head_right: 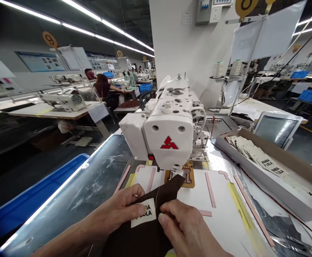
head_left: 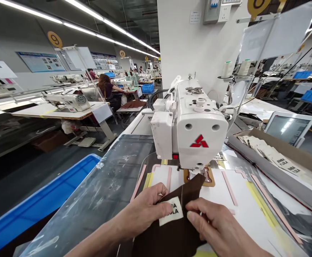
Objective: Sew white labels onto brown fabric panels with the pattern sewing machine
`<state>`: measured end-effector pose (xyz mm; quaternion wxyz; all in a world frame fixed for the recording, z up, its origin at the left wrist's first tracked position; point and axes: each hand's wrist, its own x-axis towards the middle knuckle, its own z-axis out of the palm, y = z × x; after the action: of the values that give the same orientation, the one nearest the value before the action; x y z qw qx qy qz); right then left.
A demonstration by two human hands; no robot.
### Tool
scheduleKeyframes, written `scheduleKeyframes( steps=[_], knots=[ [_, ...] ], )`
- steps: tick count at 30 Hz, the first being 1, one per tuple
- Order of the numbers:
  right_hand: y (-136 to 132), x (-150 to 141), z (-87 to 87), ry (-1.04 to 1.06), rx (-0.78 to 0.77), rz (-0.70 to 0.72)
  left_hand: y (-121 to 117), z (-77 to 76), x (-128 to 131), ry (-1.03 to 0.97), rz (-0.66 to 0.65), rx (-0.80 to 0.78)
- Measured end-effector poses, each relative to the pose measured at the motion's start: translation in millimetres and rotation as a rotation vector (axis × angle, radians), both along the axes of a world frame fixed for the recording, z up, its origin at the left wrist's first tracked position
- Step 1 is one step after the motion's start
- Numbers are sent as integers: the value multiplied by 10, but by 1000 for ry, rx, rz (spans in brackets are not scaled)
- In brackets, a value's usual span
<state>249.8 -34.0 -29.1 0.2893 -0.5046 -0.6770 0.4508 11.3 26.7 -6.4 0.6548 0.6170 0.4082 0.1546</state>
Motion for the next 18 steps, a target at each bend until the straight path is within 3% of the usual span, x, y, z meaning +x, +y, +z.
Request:
scheduleKeyframes(
  steps=[6,14,18],
  knots=[
    [123,-148,-16,4,-104,-55,29,-88,31,-123,-12,-87],
    [198,-22,-158,382,-371,56,68,-149,15,-182,9,-257],
    [194,11,-119,283,-394,-5,72,-169,18,-158,50,-280]
  ],
)
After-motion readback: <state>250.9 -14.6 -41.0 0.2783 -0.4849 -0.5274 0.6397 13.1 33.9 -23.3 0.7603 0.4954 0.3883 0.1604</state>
